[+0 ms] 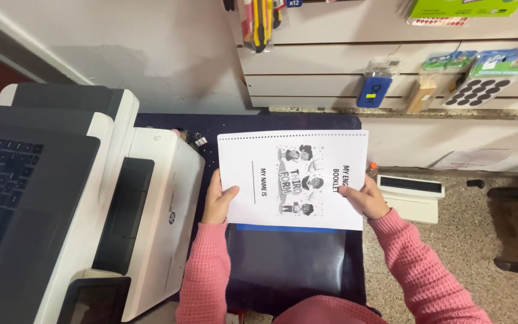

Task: Assembling a booklet by aligning printed pages and inserting them into a blue plastic folder

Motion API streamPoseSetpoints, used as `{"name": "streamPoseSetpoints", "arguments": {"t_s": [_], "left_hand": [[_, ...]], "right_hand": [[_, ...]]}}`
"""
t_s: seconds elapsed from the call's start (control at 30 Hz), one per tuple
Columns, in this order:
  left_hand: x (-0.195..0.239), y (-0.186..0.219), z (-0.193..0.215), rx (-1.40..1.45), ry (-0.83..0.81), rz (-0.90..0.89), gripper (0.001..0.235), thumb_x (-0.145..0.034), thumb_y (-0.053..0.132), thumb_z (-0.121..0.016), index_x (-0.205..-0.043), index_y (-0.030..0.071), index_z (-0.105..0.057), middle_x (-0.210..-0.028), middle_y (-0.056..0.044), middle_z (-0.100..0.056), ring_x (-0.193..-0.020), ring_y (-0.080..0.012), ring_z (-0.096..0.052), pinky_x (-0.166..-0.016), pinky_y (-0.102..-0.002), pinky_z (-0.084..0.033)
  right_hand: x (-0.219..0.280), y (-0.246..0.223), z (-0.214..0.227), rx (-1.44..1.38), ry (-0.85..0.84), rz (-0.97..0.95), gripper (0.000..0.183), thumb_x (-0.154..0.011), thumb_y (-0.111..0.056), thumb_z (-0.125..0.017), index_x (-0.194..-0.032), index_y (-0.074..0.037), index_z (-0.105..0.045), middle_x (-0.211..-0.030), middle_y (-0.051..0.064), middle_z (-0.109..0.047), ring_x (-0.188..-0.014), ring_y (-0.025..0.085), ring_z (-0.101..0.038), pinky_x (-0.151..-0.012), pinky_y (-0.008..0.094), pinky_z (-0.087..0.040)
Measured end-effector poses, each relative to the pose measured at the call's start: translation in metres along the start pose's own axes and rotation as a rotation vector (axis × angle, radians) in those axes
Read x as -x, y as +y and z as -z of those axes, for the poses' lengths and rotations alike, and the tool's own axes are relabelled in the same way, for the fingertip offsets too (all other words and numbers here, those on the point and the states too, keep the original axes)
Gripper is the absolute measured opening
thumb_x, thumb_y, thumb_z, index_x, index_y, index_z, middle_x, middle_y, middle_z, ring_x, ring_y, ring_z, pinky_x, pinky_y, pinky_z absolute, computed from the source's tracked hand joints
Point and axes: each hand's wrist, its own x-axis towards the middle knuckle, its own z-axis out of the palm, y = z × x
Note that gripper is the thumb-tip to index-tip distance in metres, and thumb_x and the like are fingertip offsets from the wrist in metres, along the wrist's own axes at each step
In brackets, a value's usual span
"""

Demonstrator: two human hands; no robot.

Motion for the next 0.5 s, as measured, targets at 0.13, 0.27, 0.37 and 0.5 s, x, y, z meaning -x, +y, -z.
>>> {"name": "streamPoseSetpoints", "arguments": {"t_s": [0.13,0.27,0.37,0.5], "left_hand": [[0.002,-0.013,0.008,0.050,-0.012,0.064,0.068,-0.092,-0.004,-0.063,-0.154,0.005,-0.037,-0.139,-0.019,-0.061,-0.128,-0.0260,-0.058,-0.109,-0.046,-0.050],[0.002,-0.026,0.010,0.104,-0.015,0.077,0.070,-0.092,-0.005,-0.063,-0.155,0.005,-0.036,-0.139,-0.021,-0.061,-0.126,-0.0288,-0.060,-0.107,-0.047,-0.051],[0.001,-0.032,0.010,0.130,-0.010,0.078,0.071,-0.090,-0.006,-0.064,-0.155,0.005,-0.037,-0.140,-0.019,-0.061,-0.127,-0.0273,-0.059,-0.107,-0.046,-0.052],[0.000,-0.040,0.011,0.140,-0.014,0.090,0.070,-0.092,-0.006,-0.063,-0.156,0.004,-0.035,-0.141,-0.021,-0.060,-0.127,-0.0289,-0.060,-0.107,-0.046,-0.052]], "right_hand": [[0.000,0.005,-0.002,0.025,-0.005,-0.024,0.026,-0.075,0.004,-0.081,-0.098,-0.005,-0.073,-0.078,0.008,-0.072,-0.068,0.016,-0.069,-0.060,0.032,-0.058],[0.003,0.004,-0.002,0.046,0.019,-0.040,0.025,-0.074,0.002,-0.081,-0.096,-0.006,-0.071,-0.074,0.007,-0.070,-0.063,0.016,-0.067,-0.057,0.030,-0.057],[0.003,0.000,-0.003,0.064,0.029,-0.028,0.025,-0.073,0.002,-0.082,-0.094,-0.006,-0.071,-0.073,0.007,-0.069,-0.064,0.016,-0.067,-0.057,0.030,-0.056],[0.005,-0.002,-0.002,0.152,0.035,-0.015,0.027,-0.071,0.002,-0.084,-0.093,-0.005,-0.070,-0.074,0.008,-0.069,-0.065,0.018,-0.064,-0.058,0.032,-0.055]]}}
